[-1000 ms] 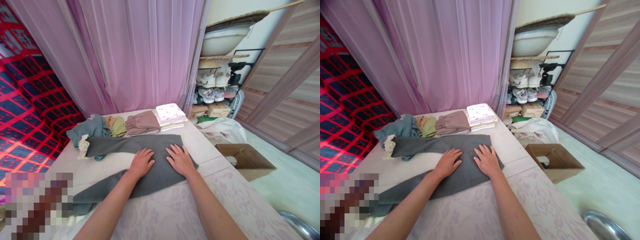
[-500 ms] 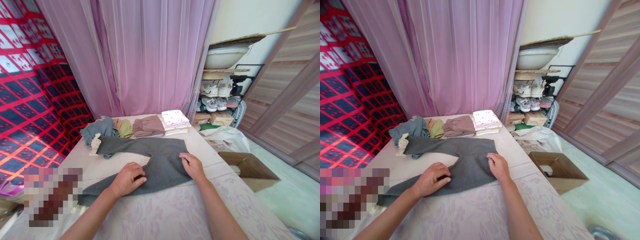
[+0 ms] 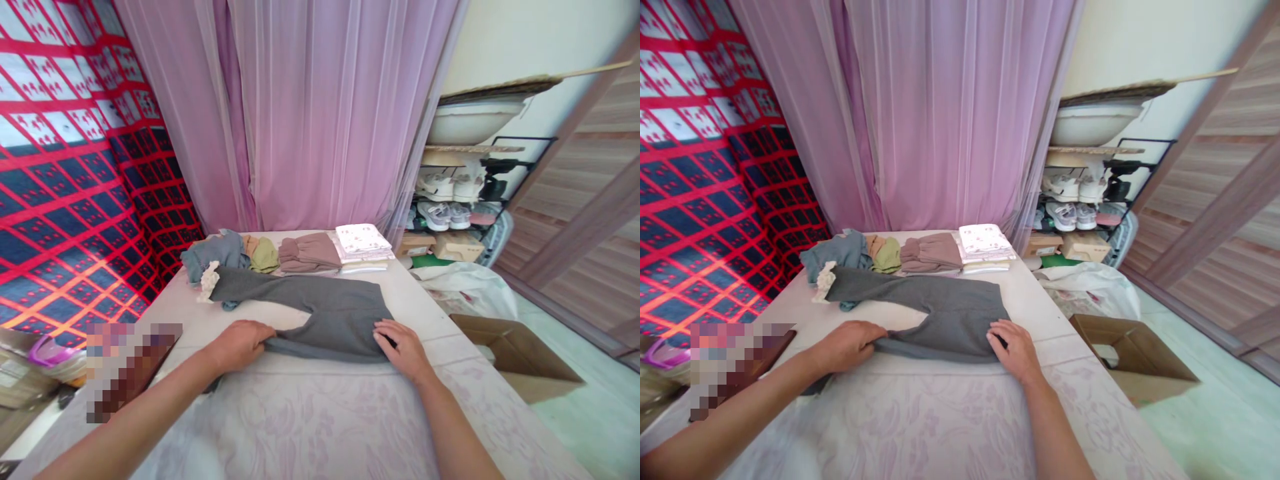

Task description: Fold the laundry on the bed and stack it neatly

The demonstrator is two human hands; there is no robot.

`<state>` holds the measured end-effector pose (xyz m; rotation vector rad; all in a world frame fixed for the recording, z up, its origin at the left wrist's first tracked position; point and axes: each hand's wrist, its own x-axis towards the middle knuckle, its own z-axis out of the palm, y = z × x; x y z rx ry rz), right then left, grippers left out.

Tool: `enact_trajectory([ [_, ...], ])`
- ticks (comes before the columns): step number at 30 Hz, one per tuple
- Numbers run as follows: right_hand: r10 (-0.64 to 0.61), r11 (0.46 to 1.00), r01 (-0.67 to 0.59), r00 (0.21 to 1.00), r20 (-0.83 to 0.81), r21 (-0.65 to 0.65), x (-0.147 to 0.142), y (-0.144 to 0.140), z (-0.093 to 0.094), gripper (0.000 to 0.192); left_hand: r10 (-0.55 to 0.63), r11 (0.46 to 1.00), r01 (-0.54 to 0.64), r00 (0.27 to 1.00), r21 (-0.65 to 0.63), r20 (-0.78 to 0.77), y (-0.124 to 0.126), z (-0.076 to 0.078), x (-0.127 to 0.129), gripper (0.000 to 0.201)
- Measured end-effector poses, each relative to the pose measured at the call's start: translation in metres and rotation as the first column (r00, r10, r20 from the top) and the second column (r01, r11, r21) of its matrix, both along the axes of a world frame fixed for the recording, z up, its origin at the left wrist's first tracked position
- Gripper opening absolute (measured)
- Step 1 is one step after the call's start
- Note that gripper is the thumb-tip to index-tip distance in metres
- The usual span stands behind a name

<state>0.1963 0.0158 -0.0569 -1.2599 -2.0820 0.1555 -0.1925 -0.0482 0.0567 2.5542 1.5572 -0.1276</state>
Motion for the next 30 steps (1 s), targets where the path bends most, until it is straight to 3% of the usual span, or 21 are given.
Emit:
enact_trajectory([
  [4, -0.038, 0.999, 0.039, 0.999, -0.028, 0.018, 0.000, 0.000, -0.001, 0.035, 0.288, 0.940, -0.257, 0.951, 0.224, -0.117, 0.024, 0.022, -0.022, 0.028],
  [8, -0.038, 0.998, 0.038, 0.999, 0.006, 0.052, 0.003, -0.003, 0.002, 0.036, 0.421, 0.880, -0.357, 0.891, 0.314, -0.168, 0.031, 0.023, -0.045, 0.027],
  [15, -0.042, 0.998, 0.035, 0.987, 0.155, 0.049, 0.001, -0.007, 0.004, 0.044, 0.366, 0.906, -0.366, 0.930, 0.213, 0.038, 0.008, -0.016, -0.077, 0.050],
  [20, -0.022, 1.000, 0.020, 0.987, 0.159, 0.016, 0.003, -0.007, 0.005, 0.045, 0.481, 0.833, -0.488, 0.872, 0.261, 0.094, 0.008, -0.032, -0.086, 0.058],
  [23, -0.006, 1.000, 0.008, 0.985, 0.170, -0.013, 0.008, -0.007, 0.005, 0.038, 0.540, 0.789, -0.534, 0.838, 0.303, 0.072, 0.013, -0.031, -0.083, 0.049],
  [26, -0.008, 1.000, 0.010, 0.989, 0.149, -0.010, 0.011, -0.006, 0.007, 0.034, 0.527, 0.794, -0.517, 0.847, 0.320, 0.061, 0.018, -0.025, -0.081, 0.028],
  [30, -0.134, 0.989, 0.130, 0.989, 0.059, 0.068, 0.007, -0.008, 0.015, 0.041, 0.508, 0.788, -0.561, 0.826, 0.255, 0.246, 0.019, -0.005, -0.090, 0.021],
])
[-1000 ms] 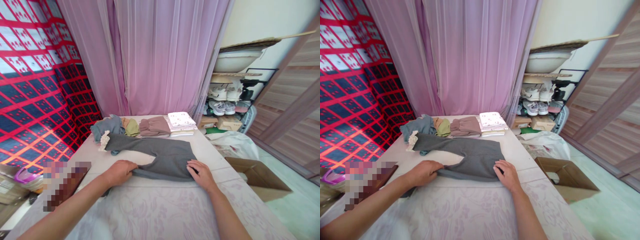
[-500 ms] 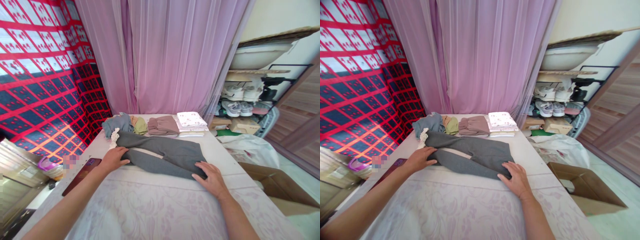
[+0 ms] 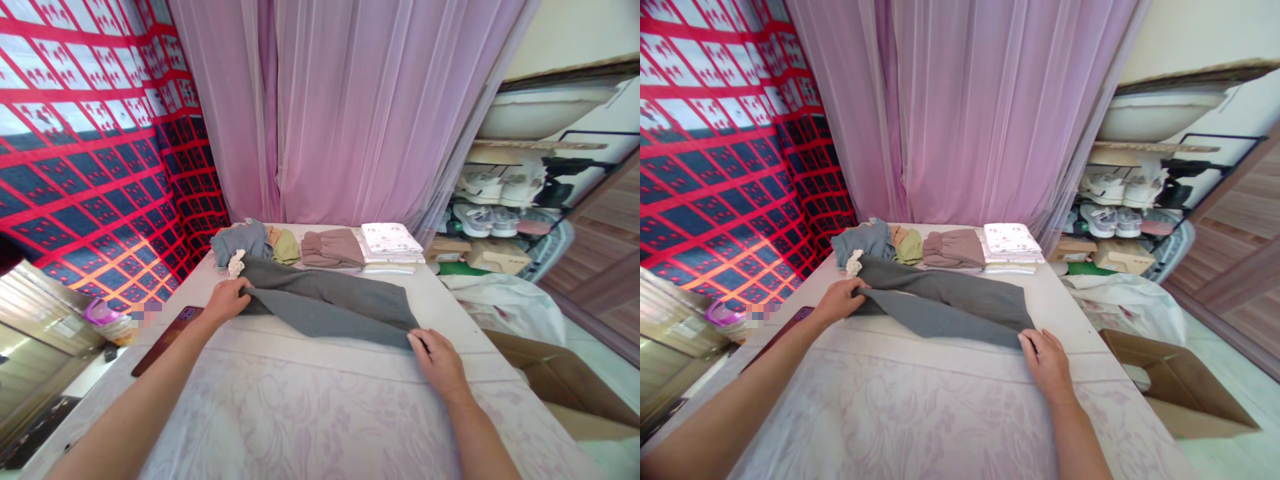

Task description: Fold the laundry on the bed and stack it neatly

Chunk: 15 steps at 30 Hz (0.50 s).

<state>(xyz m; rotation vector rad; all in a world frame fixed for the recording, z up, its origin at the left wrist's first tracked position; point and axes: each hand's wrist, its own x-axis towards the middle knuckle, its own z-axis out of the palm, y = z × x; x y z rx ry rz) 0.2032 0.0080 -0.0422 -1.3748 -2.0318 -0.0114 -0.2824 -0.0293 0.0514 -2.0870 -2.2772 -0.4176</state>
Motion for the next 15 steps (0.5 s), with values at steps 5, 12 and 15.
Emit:
enact_trajectory([
  [5, -0.084, 0.996, 0.086, 0.993, 0.082, -0.020, -0.003, -0.006, 0.008, 0.040, -0.060, 0.992, 0.058, 0.998, 0.116, 0.016, -0.007, 0.027, -0.016, 0.020],
  [12, -0.252, 0.943, 0.296, 0.935, 0.250, -0.155, 0.023, -0.006, 0.006, 0.044, -0.175, 0.893, 0.230, 0.969, -0.387, 0.173, -0.020, 0.012, -0.001, 0.029],
  [15, -0.352, 0.887, 0.418, 0.887, 0.300, -0.194, 0.041, -0.008, 0.012, 0.040, -0.149, 0.880, 0.256, 0.948, -0.400, 0.280, -0.018, -0.002, 0.007, 0.032],
])
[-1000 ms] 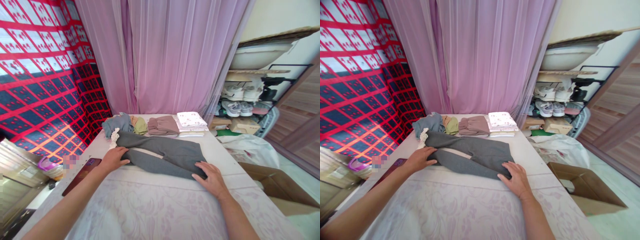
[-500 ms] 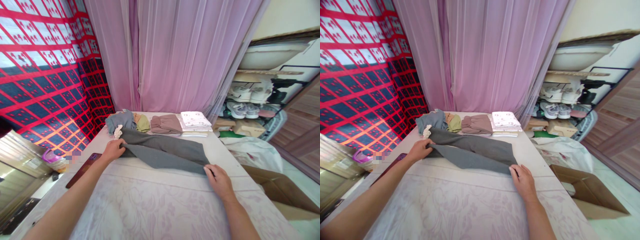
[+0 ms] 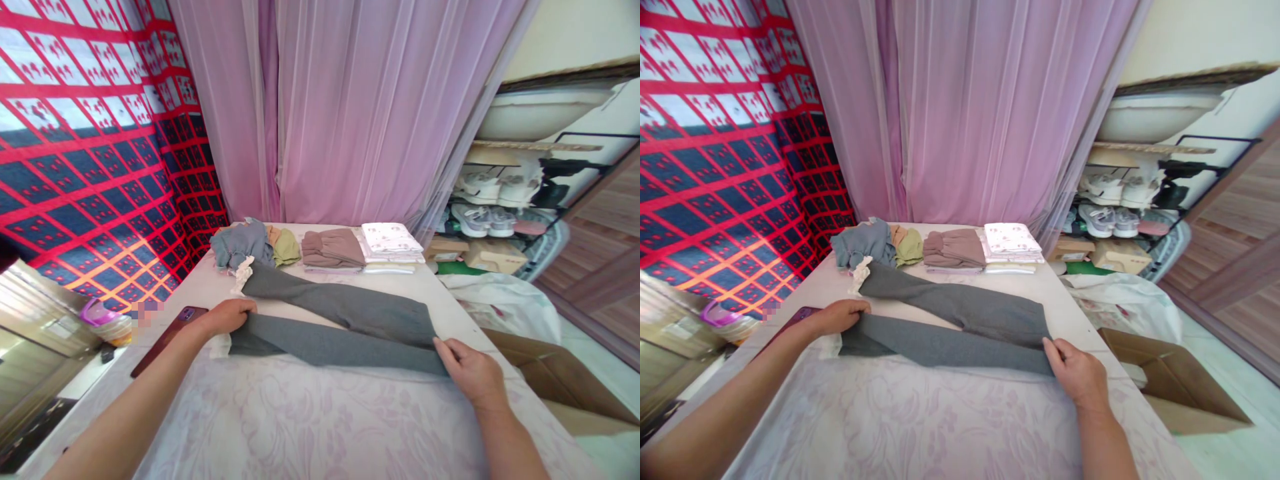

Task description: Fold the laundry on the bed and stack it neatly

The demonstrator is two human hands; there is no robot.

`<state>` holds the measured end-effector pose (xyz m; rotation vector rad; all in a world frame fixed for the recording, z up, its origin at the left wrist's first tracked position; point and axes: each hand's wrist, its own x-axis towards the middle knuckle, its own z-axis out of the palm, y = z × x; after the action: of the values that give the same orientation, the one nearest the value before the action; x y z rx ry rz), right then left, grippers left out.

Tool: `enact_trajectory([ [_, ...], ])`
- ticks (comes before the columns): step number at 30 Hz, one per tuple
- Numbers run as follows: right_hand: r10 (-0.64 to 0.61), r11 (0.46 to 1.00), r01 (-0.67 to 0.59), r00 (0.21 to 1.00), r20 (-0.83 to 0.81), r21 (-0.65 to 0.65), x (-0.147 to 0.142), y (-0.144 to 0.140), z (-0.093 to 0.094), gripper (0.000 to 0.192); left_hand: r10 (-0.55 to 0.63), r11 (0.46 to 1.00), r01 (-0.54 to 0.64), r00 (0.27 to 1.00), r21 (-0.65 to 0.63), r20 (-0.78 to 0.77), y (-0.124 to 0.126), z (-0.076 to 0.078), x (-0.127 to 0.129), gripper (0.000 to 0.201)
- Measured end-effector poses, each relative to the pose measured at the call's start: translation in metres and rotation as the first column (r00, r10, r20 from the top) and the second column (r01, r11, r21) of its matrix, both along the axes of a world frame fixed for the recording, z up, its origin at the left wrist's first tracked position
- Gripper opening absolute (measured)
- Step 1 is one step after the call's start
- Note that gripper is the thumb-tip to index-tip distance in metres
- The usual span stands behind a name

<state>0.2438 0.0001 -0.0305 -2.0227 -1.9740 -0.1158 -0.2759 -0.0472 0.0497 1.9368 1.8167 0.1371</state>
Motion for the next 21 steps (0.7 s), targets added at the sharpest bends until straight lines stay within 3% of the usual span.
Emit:
enact_trajectory([
  [3, -0.004, 0.992, 0.000, 1.000, -0.030, -0.126, 0.012, -0.001, 0.005, 0.037, -0.010, 1.000, 0.009, 0.998, 0.024, 0.054, 0.005, -0.006, 0.002, 0.030],
  [5, -0.017, 0.985, -0.002, 0.994, -0.106, -0.174, 0.016, 0.002, 0.007, 0.035, 0.125, 0.979, -0.127, 0.992, 0.159, 0.018, 0.010, -0.004, 0.001, 0.026],
  [7, -0.085, 0.984, 0.055, 0.981, -0.175, -0.172, 0.018, 0.010, 0.008, 0.037, 0.325, 0.882, -0.298, 0.946, 0.365, -0.013, 0.017, 0.002, -0.003, 0.027],
  [9, -0.151, 0.977, 0.115, 0.969, -0.198, -0.180, 0.018, 0.024, 0.009, 0.041, 0.441, 0.783, -0.373, 0.897, 0.498, -0.021, 0.027, 0.007, -0.008, 0.035],
  [11, -0.169, 0.966, 0.128, 0.969, -0.177, -0.225, 0.014, 0.041, 0.013, 0.046, 0.471, 0.781, -0.400, 0.882, 0.481, -0.032, 0.038, 0.008, -0.011, 0.043],
  [14, -0.188, 0.938, 0.140, 0.974, -0.126, -0.316, 0.001, 0.066, 0.019, 0.056, 0.521, 0.804, -0.485, 0.854, 0.344, -0.014, 0.054, 0.002, -0.012, 0.045],
  [18, -0.213, 0.896, 0.172, 0.975, -0.058, -0.409, -0.021, 0.082, 0.026, 0.069, 0.588, 0.751, -0.576, 0.806, 0.323, 0.069, 0.063, -0.010, -0.007, 0.035],
  [21, -0.177, 0.918, 0.142, 0.982, -0.064, -0.371, -0.026, 0.084, 0.027, 0.061, 0.642, 0.686, -0.635, 0.758, 0.356, 0.114, 0.062, -0.012, -0.008, 0.040],
])
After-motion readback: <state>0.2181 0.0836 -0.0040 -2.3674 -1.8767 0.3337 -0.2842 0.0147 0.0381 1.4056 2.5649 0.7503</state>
